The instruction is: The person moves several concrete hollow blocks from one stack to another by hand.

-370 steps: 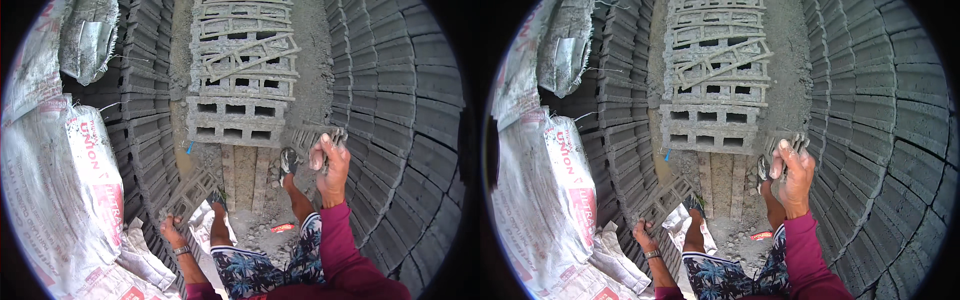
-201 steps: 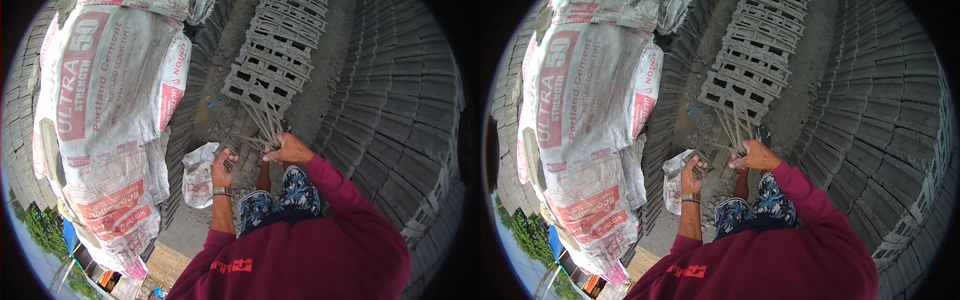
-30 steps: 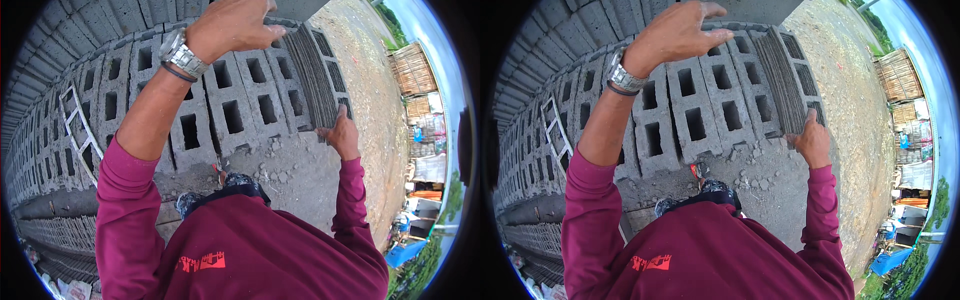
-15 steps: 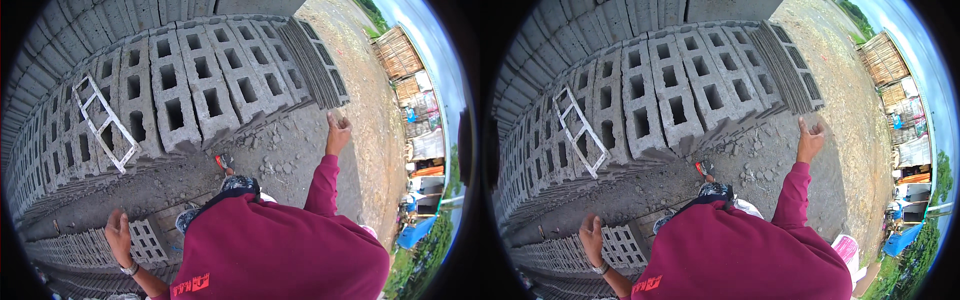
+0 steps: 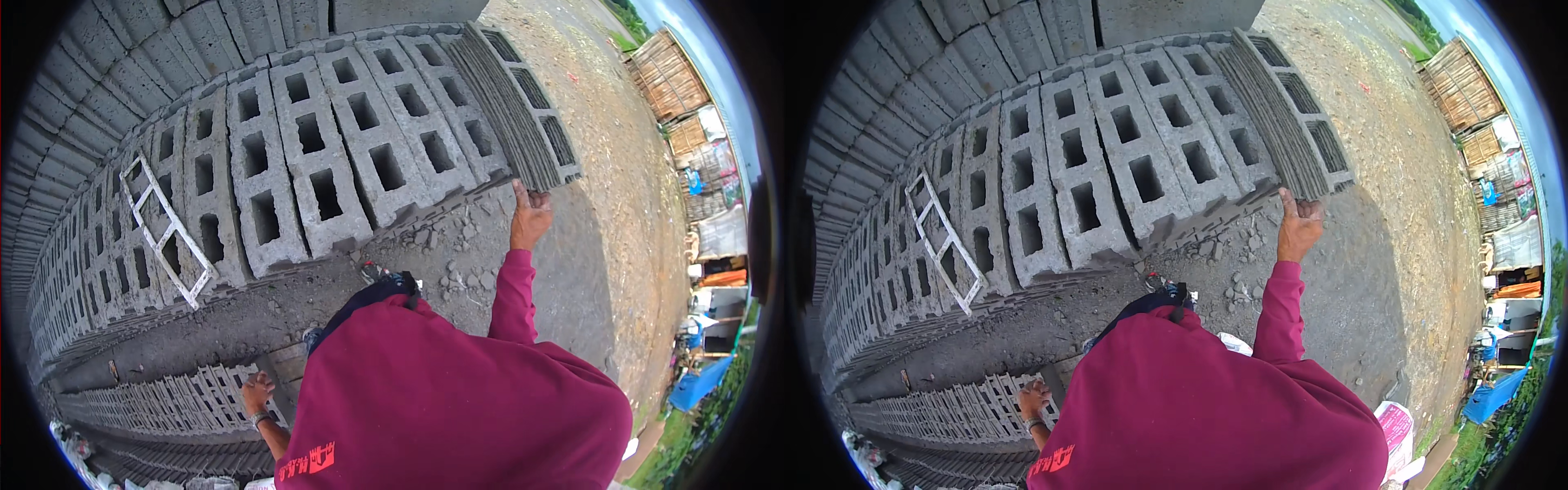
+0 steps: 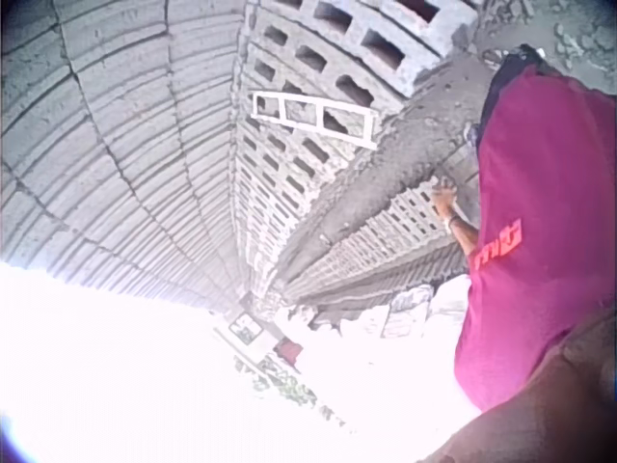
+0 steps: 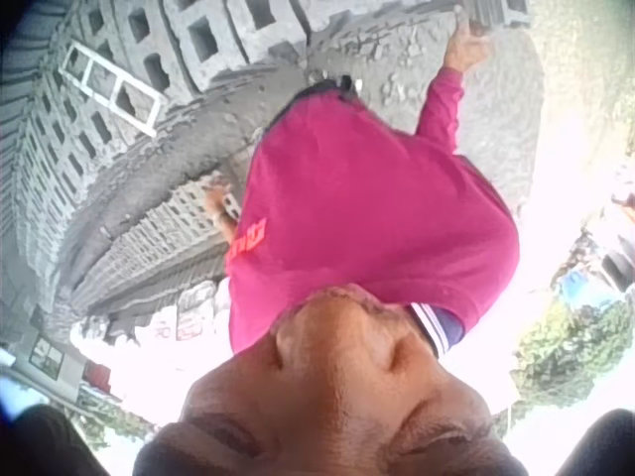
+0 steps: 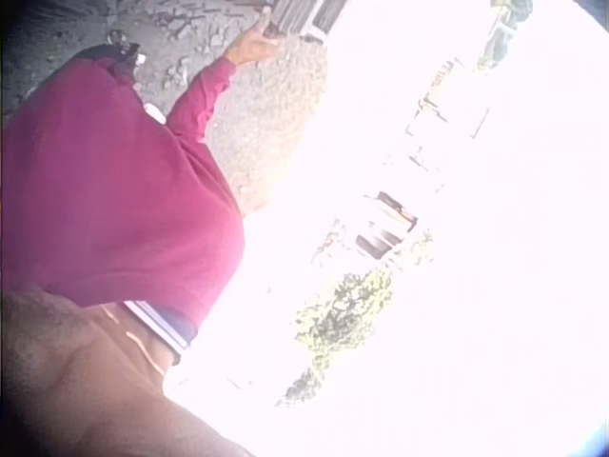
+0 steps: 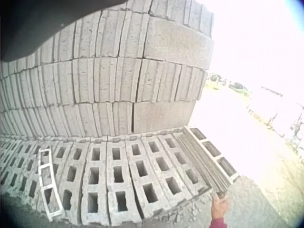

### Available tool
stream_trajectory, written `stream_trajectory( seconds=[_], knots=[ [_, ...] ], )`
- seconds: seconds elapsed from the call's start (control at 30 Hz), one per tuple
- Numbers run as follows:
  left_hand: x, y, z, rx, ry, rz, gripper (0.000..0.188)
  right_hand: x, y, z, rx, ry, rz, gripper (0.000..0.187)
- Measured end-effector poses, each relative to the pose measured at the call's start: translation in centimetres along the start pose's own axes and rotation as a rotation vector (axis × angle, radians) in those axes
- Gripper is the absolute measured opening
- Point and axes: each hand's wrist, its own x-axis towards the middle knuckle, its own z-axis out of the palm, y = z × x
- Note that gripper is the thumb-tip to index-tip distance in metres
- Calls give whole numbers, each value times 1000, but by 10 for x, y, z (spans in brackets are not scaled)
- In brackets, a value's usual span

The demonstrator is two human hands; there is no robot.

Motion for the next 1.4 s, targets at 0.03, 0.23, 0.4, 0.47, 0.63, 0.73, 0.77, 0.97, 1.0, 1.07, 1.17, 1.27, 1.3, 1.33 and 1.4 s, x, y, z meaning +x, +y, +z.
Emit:
stream_trajectory(
  seconds=[0.03, 0.23, 0.4, 0.47, 0.63, 0.73, 0.77, 0.97, 1.0, 1.07, 1.17, 1.27, 1.3, 1.33, 1.4],
  knots=[
    [2, -6, 4, -68, -17, -44, 38, 0, 2, 3, 10, -12, -7, 26],
    [16, -70, 14, -356, -49, -241, 39, 2, 6, 7, 166, 23, 41, 22],
    [-31, -5, 56, -155, 23, -290, 33, 20, 4, -15, 36, 48, 32, 25],
    [-26, -20, 47, -221, 16, -284, 32, 19, 0, -8, -89, 23, 41, 29],
    [9, -89, 17, -334, 125, -248, 39, -4, 5, 25, -239, -86, 32, 50],
    [17, -82, 8, -431, 85, -154, 31, -43, -25, 17, -312, 0, -25, 74],
    [17, -83, 11, -443, 166, -82, 30, -45, 0, 4, -303, -25, 51, 73],
    [4, -233, 9, -540, 352, -209, 30, -169, 101, 5, -535, -499, 672, 40],
    [-1, -259, 16, -539, 359, -288, 30, -193, 112, 17, -471, -653, 602, 30],
    [-21, -324, 32, -440, 373, -403, 28, -239, 114, 38, -429, -995, 461, 22],
    [-77, -373, 48, -577, 283, -615, 21, -353, 19, 78, -383, -1449, 298, 18],
    [-74, -334, 41, -824, 342, -577, 19, -401, -16, 139, -274, -1732, 185, 24],
    [-84, -334, 37, -881, 397, -593, 23, -430, -43, 149, -299, -1835, 182, 24],
    [-86, -330, 33, -935, 449, -591, 28, -453, -66, 163, -316, -1923, 171, 24],
    [-91, -333, 25, -1042, 535, -583, 31, -499, -91, 191, -298, -2068, 119, 25]
  ],
)
